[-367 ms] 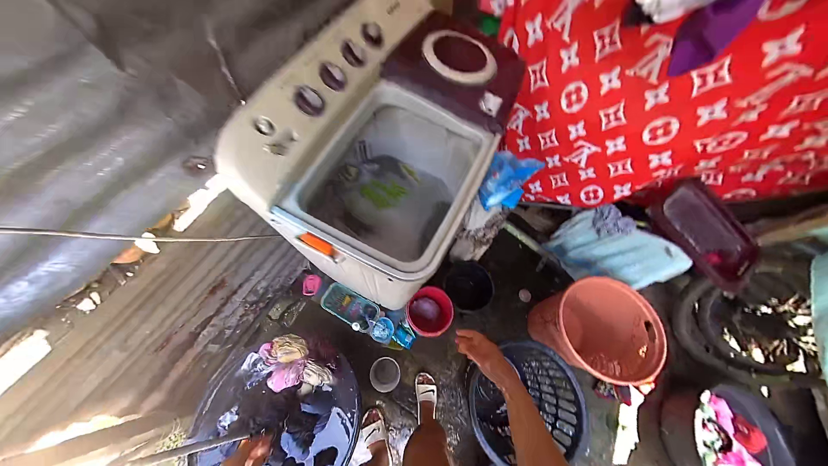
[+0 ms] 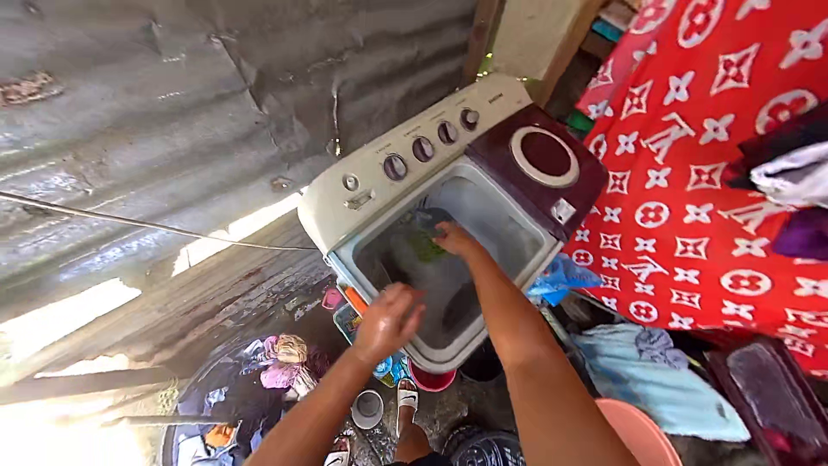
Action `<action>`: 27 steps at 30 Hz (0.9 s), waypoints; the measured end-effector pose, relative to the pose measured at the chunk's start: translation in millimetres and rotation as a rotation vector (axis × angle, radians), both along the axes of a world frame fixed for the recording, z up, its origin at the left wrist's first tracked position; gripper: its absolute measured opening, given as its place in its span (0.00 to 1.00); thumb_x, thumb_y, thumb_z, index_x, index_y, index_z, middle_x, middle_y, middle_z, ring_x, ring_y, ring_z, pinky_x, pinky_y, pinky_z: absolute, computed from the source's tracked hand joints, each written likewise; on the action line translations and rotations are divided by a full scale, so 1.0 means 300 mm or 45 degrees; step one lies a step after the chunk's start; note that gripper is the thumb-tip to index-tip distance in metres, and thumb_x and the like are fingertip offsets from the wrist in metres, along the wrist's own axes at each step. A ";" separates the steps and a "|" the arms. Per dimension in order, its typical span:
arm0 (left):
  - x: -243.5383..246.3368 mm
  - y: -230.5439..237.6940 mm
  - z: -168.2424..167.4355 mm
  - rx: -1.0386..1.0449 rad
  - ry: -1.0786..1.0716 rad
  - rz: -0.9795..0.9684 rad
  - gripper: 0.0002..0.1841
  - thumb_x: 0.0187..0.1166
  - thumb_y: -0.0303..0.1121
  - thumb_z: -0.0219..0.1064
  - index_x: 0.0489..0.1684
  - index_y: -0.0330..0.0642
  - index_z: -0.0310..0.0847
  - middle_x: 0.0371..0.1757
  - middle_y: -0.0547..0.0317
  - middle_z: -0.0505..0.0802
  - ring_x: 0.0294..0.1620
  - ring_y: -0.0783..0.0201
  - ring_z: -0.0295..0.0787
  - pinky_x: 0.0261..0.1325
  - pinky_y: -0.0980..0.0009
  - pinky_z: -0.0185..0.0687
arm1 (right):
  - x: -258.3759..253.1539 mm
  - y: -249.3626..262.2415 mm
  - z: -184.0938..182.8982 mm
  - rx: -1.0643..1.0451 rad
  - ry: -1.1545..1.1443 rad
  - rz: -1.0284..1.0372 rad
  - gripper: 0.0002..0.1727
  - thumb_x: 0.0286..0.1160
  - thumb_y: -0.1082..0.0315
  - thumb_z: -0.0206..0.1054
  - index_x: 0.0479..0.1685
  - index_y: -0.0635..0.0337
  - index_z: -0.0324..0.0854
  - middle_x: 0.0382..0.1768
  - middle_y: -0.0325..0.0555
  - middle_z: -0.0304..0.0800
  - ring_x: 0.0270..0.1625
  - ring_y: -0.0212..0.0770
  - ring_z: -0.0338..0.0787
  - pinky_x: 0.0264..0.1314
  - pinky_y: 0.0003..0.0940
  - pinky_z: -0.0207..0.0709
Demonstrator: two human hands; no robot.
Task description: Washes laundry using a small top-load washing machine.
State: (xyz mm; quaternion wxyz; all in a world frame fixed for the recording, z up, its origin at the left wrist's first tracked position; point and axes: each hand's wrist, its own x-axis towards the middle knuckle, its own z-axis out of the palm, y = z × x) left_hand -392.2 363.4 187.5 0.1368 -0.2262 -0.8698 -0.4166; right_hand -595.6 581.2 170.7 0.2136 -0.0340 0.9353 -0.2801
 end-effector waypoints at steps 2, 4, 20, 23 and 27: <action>-0.021 0.085 -0.028 -0.016 -0.175 0.025 0.17 0.86 0.39 0.61 0.61 0.39 0.88 0.60 0.45 0.92 0.61 0.51 0.91 0.65 0.54 0.87 | -0.142 -0.006 -0.144 0.076 -0.146 -0.104 0.34 0.85 0.58 0.66 0.88 0.60 0.63 0.79 0.69 0.73 0.82 0.68 0.73 0.83 0.68 0.63; -0.016 0.116 -0.064 -0.064 -0.224 0.119 0.17 0.85 0.39 0.62 0.61 0.39 0.89 0.59 0.43 0.92 0.58 0.49 0.93 0.59 0.54 0.90 | -0.188 -0.019 -0.270 0.090 -0.234 -0.254 0.38 0.84 0.57 0.67 0.91 0.58 0.58 0.83 0.69 0.68 0.85 0.67 0.69 0.85 0.64 0.63; 0.017 0.159 -0.104 -0.367 0.026 0.374 0.11 0.81 0.31 0.63 0.50 0.40 0.92 0.33 0.49 0.93 0.31 0.51 0.92 0.30 0.60 0.87 | 0.128 -0.246 -0.095 0.403 -0.739 0.403 0.28 0.92 0.66 0.55 0.85 0.72 0.62 0.86 0.65 0.65 0.88 0.58 0.65 0.90 0.51 0.56; 0.032 0.154 -0.110 -0.374 0.006 0.343 0.11 0.78 0.31 0.66 0.49 0.40 0.93 0.35 0.48 0.93 0.35 0.49 0.93 0.33 0.56 0.89 | 0.063 -0.146 -0.257 0.257 -0.281 0.636 0.24 0.80 0.62 0.69 0.63 0.77 0.82 0.63 0.75 0.85 0.67 0.69 0.85 0.71 0.66 0.75; 0.025 0.153 -0.124 -0.350 0.042 0.330 0.10 0.80 0.30 0.65 0.49 0.40 0.92 0.38 0.47 0.93 0.40 0.47 0.94 0.38 0.55 0.91 | -0.060 -0.126 -0.157 0.278 -0.502 0.510 0.34 0.79 0.60 0.70 0.83 0.67 0.68 0.75 0.72 0.76 0.79 0.69 0.75 0.80 0.71 0.63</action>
